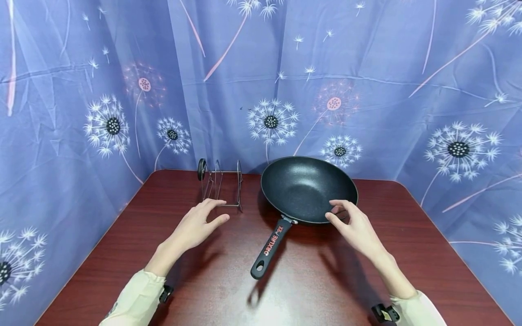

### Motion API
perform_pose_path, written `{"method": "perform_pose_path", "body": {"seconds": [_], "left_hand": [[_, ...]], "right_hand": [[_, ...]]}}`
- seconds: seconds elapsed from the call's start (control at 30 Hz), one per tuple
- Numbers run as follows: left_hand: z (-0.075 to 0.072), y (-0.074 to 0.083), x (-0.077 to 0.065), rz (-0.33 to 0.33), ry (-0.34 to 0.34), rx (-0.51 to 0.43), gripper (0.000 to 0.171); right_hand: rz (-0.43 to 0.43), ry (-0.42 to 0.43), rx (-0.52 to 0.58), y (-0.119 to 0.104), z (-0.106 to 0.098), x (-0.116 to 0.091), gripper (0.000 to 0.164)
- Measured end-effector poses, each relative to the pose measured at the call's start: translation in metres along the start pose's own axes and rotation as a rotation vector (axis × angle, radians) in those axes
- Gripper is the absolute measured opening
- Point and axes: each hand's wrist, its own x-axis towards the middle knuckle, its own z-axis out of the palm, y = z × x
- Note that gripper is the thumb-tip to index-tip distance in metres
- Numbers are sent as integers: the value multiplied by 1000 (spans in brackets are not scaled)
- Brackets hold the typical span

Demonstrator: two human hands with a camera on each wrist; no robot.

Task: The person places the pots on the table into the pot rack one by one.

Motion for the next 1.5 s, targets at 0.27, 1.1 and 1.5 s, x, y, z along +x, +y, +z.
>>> {"method": "perform_pose_path", "body": {"seconds": [0.27, 1.1, 1.5], "left_hand": [[4, 5, -4, -20, -23, -76, 54], [27, 42, -16, 54, -101, -164, 54], [36, 59, -25, 103, -135, -175, 53]], "right_hand": [[3, -11, 25, -9, 6, -3, 31], [-14, -291, 256, -38, 38, -14, 46], [13, -355, 334, -50, 49, -16, 48]]}}
